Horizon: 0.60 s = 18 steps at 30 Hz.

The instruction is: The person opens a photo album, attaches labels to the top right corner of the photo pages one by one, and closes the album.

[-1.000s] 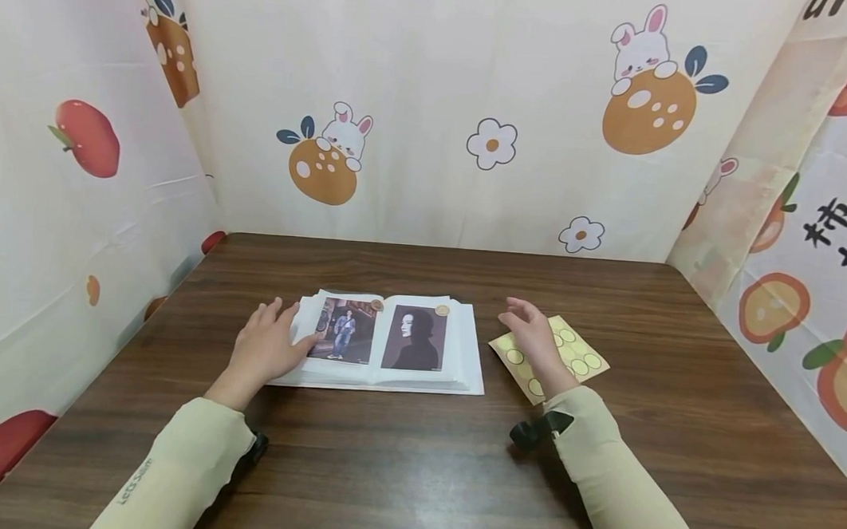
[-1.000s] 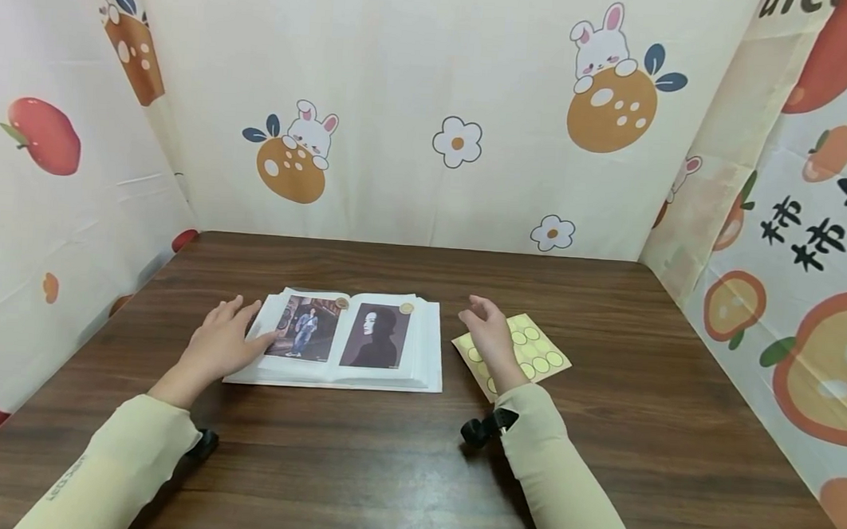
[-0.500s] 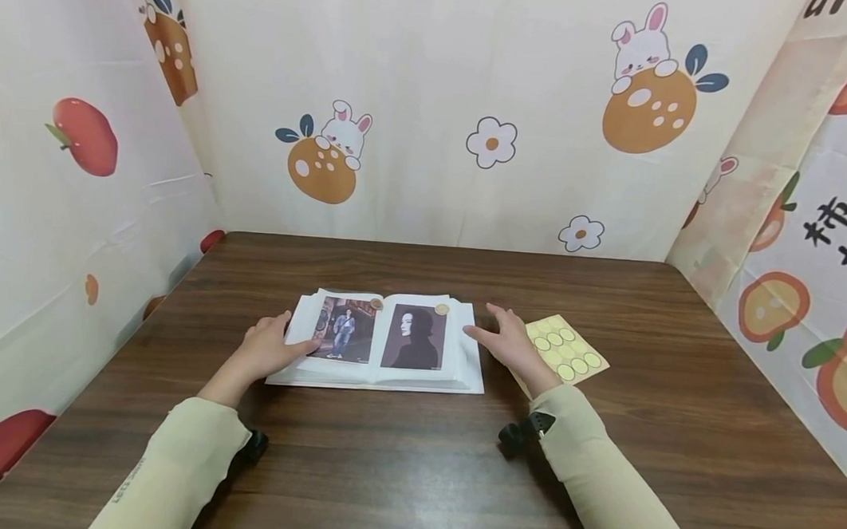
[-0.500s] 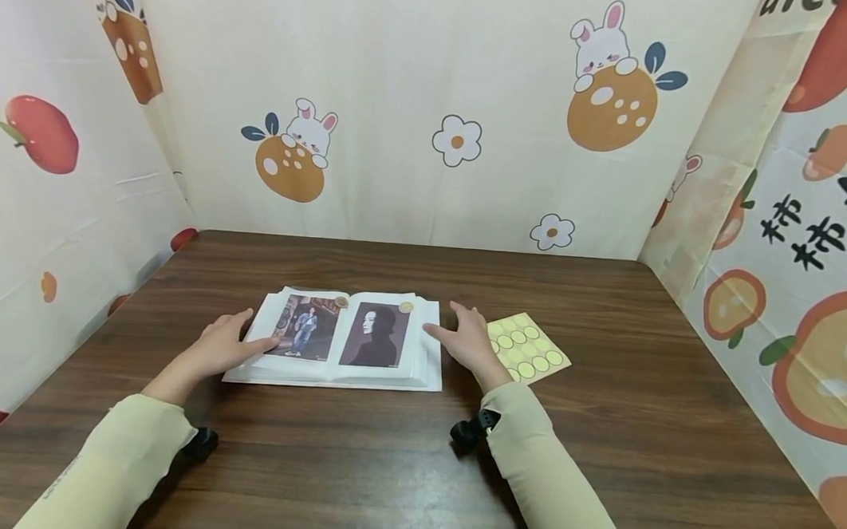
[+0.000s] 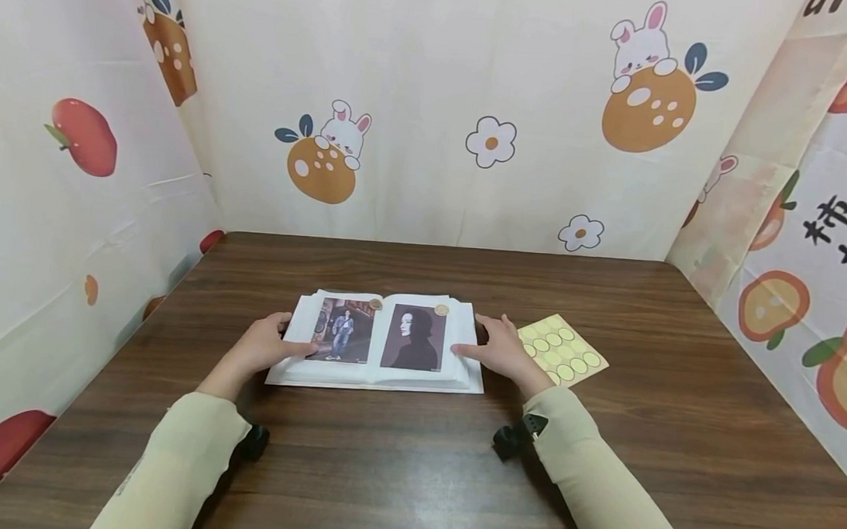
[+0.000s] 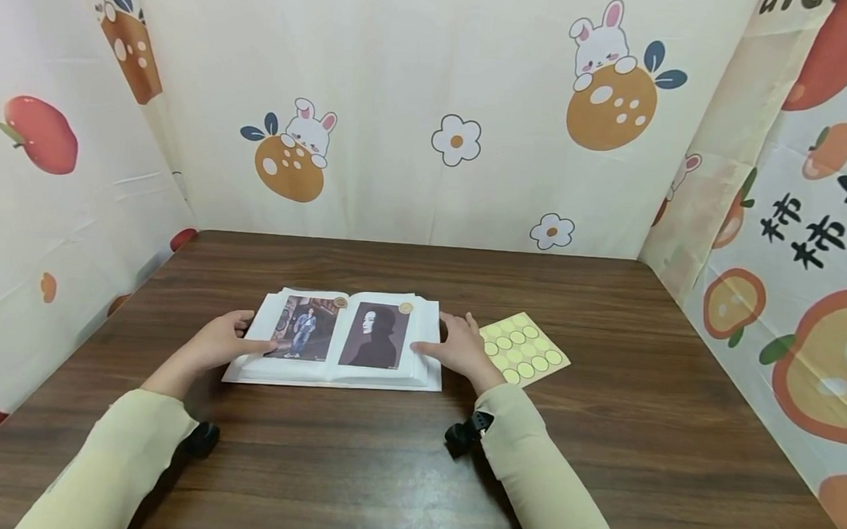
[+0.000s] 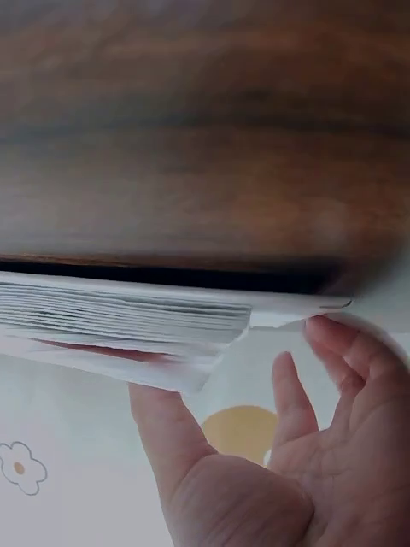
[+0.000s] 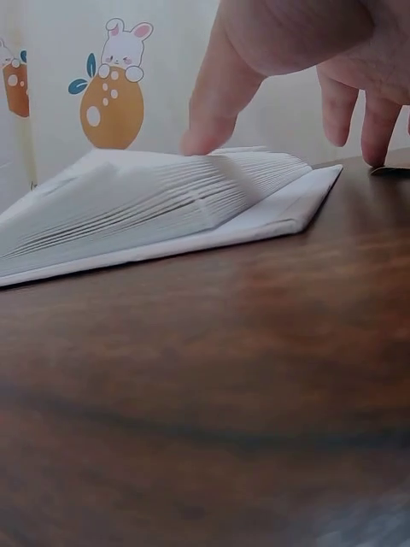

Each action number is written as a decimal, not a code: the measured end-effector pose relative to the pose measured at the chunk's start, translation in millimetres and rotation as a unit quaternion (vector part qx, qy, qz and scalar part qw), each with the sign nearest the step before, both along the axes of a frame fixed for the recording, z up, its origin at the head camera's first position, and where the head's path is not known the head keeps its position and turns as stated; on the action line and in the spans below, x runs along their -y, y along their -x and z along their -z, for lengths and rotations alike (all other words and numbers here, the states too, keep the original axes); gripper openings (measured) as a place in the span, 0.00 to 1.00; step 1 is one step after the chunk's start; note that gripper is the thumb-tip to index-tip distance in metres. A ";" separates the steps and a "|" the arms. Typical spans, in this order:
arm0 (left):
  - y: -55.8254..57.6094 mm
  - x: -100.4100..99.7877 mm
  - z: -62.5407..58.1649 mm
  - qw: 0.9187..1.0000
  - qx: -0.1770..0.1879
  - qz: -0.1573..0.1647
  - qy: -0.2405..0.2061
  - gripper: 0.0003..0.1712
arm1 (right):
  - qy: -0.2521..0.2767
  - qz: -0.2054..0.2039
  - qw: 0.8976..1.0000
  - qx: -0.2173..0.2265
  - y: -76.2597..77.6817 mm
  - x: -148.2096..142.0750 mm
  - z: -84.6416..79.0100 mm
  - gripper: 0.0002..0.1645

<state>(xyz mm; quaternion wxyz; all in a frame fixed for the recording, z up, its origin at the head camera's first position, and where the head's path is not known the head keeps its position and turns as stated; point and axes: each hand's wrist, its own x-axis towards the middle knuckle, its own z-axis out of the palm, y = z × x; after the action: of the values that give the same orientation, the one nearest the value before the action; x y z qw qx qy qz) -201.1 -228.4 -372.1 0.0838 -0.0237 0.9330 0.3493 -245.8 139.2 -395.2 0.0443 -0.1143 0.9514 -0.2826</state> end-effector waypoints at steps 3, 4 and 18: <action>2.9 0.3 0.3 0.999 0.012 -0.021 -0.027 0.52 | -0.012 -0.010 1.000 -0.014 0.4 -0.1 1.9 0.46; 3.6 0.6 0.5 0.999 0.018 -0.029 -0.032 0.52 | -0.013 -0.013 1.000 -0.015 0.4 0.3 2.6 0.45; 13.0 0.4 -0.9 0.995 0.068 -0.065 -0.046 0.49 | -0.010 -0.003 1.000 0.026 -4.2 2.9 -1.5 0.46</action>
<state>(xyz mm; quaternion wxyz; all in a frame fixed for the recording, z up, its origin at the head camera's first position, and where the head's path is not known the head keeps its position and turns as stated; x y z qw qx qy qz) -214.1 -228.8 -371.1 0.1247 -0.1043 0.9047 0.3939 -241.6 136.3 -393.7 0.0711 -0.1092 0.9524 -0.2757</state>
